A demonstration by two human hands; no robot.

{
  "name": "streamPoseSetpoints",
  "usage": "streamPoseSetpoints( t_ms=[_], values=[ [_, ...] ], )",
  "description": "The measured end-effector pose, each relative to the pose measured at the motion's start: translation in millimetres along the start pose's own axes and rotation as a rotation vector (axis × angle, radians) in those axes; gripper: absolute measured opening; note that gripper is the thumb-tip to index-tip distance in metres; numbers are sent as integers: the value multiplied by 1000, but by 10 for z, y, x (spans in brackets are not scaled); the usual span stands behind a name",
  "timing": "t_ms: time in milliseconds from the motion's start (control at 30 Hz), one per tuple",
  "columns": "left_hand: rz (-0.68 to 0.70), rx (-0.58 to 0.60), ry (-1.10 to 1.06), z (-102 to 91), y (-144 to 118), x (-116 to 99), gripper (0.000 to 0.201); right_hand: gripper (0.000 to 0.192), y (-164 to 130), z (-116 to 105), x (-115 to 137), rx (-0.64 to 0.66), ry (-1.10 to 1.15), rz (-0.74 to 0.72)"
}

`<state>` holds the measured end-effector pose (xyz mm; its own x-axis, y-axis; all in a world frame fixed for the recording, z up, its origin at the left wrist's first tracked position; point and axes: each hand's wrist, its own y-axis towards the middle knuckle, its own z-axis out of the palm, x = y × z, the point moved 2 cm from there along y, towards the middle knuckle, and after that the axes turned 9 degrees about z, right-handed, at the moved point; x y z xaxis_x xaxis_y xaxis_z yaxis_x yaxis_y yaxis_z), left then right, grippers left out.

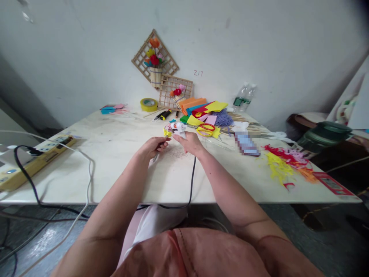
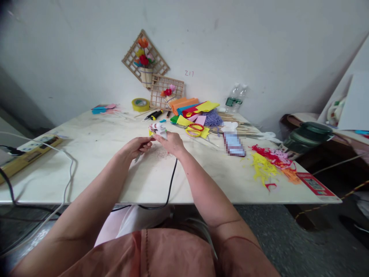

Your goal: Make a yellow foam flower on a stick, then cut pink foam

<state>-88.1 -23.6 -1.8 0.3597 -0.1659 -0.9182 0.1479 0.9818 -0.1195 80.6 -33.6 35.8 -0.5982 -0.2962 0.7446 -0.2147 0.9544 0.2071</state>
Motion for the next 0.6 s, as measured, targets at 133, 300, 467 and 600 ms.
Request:
streamPoseSetpoints(
  t_ms=[133,300,467,600],
  values=[
    [-24,29,-67,-27,5,-9,17,43,-32,-4,21,4,168,18],
    [-49,93,-300,-47,-31,-68,18,48,-4,31,-17,-43,417,23],
    [14,122,-445,-56,-125,-170,22,47,87,109,-140,-144,535,112],
    [190,121,-448,-67,-260,-378,23,34,149,205,-240,-137,545,169]
  ],
)
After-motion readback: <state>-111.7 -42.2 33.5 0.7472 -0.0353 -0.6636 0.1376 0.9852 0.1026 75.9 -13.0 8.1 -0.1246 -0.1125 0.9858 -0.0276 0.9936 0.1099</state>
